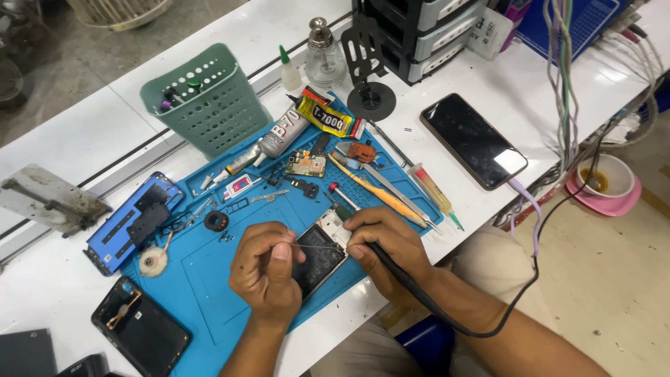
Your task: Using a soldering iron to repair or modify internal components on a mobile phone motherboard.
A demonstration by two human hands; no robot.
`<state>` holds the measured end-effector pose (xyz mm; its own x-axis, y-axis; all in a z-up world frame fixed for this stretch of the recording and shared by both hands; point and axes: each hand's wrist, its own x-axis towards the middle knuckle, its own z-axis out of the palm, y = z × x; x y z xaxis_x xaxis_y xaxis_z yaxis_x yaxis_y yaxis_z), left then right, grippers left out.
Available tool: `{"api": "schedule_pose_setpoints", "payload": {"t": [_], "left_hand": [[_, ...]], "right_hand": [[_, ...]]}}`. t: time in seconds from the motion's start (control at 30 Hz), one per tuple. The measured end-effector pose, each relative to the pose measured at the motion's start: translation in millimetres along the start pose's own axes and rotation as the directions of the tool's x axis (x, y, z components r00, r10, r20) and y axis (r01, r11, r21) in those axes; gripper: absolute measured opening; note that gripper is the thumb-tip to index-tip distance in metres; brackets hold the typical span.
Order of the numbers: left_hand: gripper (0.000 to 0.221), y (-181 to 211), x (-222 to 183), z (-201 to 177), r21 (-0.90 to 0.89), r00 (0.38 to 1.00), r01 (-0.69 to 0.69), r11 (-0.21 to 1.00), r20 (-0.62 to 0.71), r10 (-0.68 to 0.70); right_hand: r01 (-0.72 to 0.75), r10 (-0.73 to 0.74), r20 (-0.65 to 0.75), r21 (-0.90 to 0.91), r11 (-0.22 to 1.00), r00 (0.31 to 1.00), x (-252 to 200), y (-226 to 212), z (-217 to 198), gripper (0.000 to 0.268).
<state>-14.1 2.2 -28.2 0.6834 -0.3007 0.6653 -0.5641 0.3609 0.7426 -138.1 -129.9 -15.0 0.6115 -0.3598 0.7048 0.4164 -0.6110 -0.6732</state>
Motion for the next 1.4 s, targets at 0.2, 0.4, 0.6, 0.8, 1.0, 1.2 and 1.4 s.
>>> {"api": "schedule_pose_setpoints", "payload": {"t": [0.2,0.4,0.6,0.8,1.0,1.2,1.4], "left_hand": [[0.020,-8,13,-4,-0.045,0.991,-0.125,0.991,-0.052,0.123],[0.018,-9,13,0,-0.050,0.992,-0.091,0.995,-0.089,0.086],[0.018,-9,12,-1,-0.056,0.992,-0.097,0.994,-0.087,0.092],[0.018,-10,11,0,-0.054,0.993,-0.090,0.994,-0.084,0.086],[0.018,-11,10,0,-0.068,0.997,-0.069,0.995,-0.050,0.066],[0.015,-9,10,4,-0.068,0.999,-0.040,0.997,0.029,0.042],[0.013,3,12,11,-0.019,0.995,-0.008,1.000,0.102,0.010]], "right_hand": [[-0.063,0.067,-0.069,0.056,0.996,0.995,5,9,-2,0.015],[-0.018,0.022,-0.042,0.095,0.995,0.999,7,15,-4,0.014],[-0.015,0.025,-0.063,0.154,0.988,0.998,10,11,6,0.012],[-0.020,0.036,-0.087,0.172,0.985,0.996,10,13,10,0.008],[-0.047,0.055,-0.049,0.160,0.986,0.997,11,12,6,0.004],[-0.056,0.061,-0.040,0.106,0.993,0.997,12,15,3,0.006],[-0.031,0.034,-0.028,0.085,0.996,0.999,14,16,2,0.004]]}}
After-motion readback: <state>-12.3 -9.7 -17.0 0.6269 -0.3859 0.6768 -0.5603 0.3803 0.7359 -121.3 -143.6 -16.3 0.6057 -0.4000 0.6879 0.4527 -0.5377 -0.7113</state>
